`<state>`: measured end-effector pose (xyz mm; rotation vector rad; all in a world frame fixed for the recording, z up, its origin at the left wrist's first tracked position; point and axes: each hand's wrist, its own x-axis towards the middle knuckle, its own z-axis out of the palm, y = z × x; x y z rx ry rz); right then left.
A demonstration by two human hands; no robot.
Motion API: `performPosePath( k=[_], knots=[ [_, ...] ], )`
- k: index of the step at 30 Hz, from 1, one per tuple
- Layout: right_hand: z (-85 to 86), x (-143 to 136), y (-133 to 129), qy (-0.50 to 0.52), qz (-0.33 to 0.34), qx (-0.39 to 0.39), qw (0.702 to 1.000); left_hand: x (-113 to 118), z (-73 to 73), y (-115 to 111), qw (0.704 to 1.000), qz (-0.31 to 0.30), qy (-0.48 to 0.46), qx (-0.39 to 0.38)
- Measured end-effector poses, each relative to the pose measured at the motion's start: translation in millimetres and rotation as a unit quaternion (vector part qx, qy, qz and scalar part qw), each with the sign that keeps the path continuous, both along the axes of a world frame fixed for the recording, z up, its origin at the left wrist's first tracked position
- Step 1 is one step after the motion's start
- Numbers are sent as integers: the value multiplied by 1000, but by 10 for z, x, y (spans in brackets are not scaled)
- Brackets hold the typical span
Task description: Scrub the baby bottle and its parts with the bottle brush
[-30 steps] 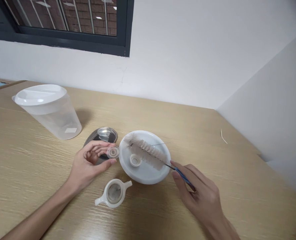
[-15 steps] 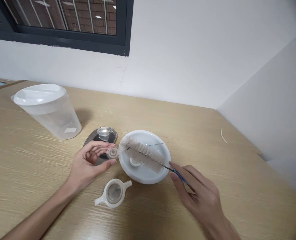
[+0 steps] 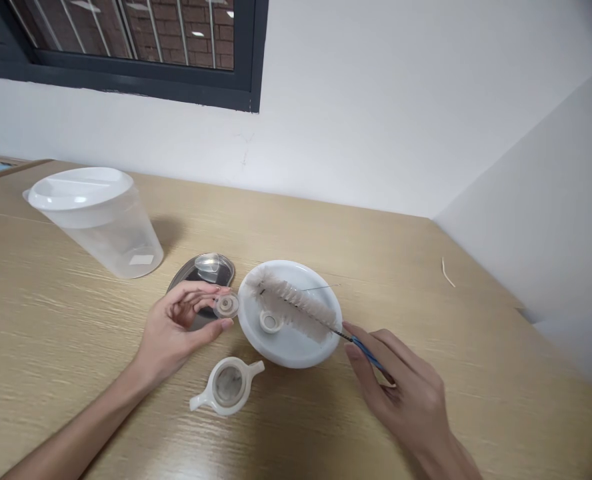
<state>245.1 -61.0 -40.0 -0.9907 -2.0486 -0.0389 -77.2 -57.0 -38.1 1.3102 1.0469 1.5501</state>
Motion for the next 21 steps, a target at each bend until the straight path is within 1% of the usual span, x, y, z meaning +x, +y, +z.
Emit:
performPosePath(
  k=[6, 12, 16, 21],
  knots=[
    [-1, -4, 7, -5, 27, 4, 1000, -3, 0, 14, 1000, -8, -1, -1],
    [-5, -17, 15, -19, 9, 23, 1000, 3, 16, 9, 1000, -5, 5, -1],
    [-5, -10, 17, -14, -8, 17, 1000, 4, 19, 7, 1000, -4, 8, 2],
    [6, -12, 6, -2, -7, 7, 1000, 4, 16, 6, 1000, -4, 12, 0]
  ],
)
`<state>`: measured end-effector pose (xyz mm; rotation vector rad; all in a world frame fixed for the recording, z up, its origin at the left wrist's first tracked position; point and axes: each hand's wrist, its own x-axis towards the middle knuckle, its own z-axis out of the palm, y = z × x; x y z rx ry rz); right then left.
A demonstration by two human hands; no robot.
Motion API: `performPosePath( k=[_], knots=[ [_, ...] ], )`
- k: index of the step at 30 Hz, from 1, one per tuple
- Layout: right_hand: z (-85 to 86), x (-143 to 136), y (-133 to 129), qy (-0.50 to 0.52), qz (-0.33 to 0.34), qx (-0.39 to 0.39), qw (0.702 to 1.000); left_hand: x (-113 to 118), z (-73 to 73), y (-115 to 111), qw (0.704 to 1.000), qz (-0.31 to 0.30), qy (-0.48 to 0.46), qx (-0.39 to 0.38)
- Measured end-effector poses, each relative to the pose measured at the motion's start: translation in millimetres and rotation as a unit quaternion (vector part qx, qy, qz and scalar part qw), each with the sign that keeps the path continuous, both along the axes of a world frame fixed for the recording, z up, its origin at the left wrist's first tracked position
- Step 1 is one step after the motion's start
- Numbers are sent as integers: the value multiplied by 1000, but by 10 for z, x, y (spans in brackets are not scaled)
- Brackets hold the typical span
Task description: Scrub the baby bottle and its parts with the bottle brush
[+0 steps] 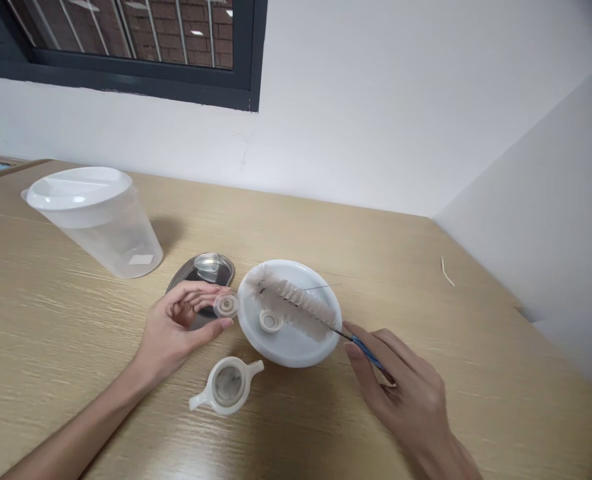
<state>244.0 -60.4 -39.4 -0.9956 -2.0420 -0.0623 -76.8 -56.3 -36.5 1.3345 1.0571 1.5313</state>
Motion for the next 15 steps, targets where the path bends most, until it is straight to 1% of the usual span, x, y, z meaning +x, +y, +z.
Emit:
performPosePath(
  k=[3, 6, 10, 15],
  knots=[
    [11, -6, -6, 1, 12, -5, 1000, -2, -4, -3, 1000, 7, 8, 2],
    [10, -7, 0, -12, 19, 11, 1000, -6, -2, -8, 1000, 7, 14, -1],
    [-4, 0, 10, -30, 4, 18, 999, -5, 0, -6, 1000, 11, 15, -7],
    [1, 5, 5, -23, 1, 20, 1000, -1, -7, -2, 1000, 4, 7, -5]
  ],
)
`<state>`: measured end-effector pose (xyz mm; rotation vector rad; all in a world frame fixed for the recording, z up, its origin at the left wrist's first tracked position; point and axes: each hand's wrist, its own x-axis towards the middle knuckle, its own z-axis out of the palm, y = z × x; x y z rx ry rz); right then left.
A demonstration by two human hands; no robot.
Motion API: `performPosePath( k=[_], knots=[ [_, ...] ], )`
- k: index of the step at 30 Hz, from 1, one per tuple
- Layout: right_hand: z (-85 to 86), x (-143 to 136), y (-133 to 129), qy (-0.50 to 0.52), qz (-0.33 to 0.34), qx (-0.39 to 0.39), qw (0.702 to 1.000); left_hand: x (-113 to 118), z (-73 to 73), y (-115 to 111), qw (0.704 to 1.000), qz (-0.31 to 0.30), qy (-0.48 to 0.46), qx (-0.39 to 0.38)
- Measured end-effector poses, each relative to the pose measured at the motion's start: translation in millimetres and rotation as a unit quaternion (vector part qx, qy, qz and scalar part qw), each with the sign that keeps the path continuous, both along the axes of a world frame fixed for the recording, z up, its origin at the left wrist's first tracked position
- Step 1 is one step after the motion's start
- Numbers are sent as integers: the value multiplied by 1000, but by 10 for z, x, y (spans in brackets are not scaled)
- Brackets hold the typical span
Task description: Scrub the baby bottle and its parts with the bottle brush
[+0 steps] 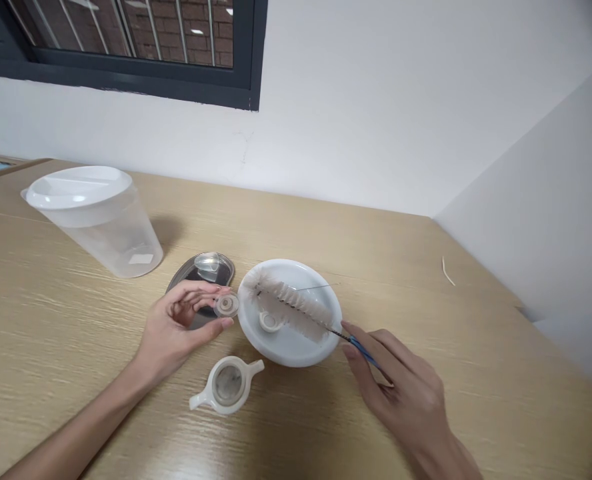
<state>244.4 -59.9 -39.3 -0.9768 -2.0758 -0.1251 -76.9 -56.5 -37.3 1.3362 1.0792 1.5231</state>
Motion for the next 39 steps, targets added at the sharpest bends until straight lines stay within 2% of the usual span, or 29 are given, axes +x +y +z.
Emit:
performPosePath(
  k=[9, 19, 27, 39],
  knots=[
    [-17, -21, -5, 2, 23, -3, 1000, -15, -17, 9, 1000, 1, 20, 12],
    [-7, -14, 8, -3, -15, 12, 1000, 6, 17, -4, 1000, 11, 19, 5],
    [-11, -11, -15, -3, 13, -2, 1000, -15, -12, 1, 1000, 0, 16, 5],
    [-36, 10, 16, -18, -18, 22, 999, 4, 35, -1, 1000, 7, 9, -19]
  ],
)
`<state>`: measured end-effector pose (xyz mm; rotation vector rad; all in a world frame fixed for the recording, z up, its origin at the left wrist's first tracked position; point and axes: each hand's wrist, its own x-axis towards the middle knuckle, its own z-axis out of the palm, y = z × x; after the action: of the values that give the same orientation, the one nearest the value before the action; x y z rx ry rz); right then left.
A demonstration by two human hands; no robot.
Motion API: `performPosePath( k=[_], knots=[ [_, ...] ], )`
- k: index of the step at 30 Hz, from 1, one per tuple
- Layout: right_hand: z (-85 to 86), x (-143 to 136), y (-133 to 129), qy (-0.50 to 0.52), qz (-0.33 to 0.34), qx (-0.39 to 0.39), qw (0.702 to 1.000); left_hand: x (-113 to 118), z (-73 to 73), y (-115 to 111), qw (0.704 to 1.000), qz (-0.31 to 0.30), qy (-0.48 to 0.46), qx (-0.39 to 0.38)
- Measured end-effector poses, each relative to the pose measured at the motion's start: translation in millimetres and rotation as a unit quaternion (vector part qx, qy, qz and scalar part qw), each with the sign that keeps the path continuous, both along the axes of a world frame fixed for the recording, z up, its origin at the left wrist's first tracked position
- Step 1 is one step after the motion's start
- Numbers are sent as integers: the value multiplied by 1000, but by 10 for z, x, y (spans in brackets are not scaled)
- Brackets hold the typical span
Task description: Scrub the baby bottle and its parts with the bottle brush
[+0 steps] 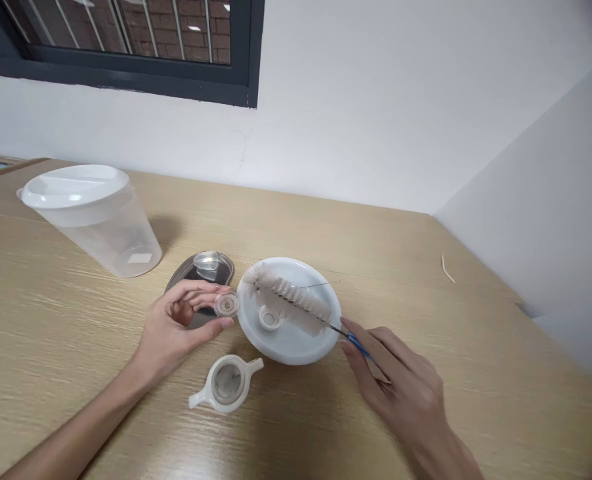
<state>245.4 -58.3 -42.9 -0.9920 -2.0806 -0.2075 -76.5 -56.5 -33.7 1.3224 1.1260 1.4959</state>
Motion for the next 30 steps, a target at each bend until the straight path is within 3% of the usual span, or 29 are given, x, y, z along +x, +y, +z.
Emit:
performPosePath(
  k=[10, 22, 30],
  knots=[
    [48, -31, -35, 12, 32, -23, 999, -14, -28, 4, 1000, -9, -9, 1],
    [23, 0, -13, 14, 4, -5, 1000, 1, -13, -4, 1000, -16, -24, -8],
    [42, -26, -23, 21, 32, -21, 999, -7, -20, -4, 1000, -14, -18, -8]
  ],
)
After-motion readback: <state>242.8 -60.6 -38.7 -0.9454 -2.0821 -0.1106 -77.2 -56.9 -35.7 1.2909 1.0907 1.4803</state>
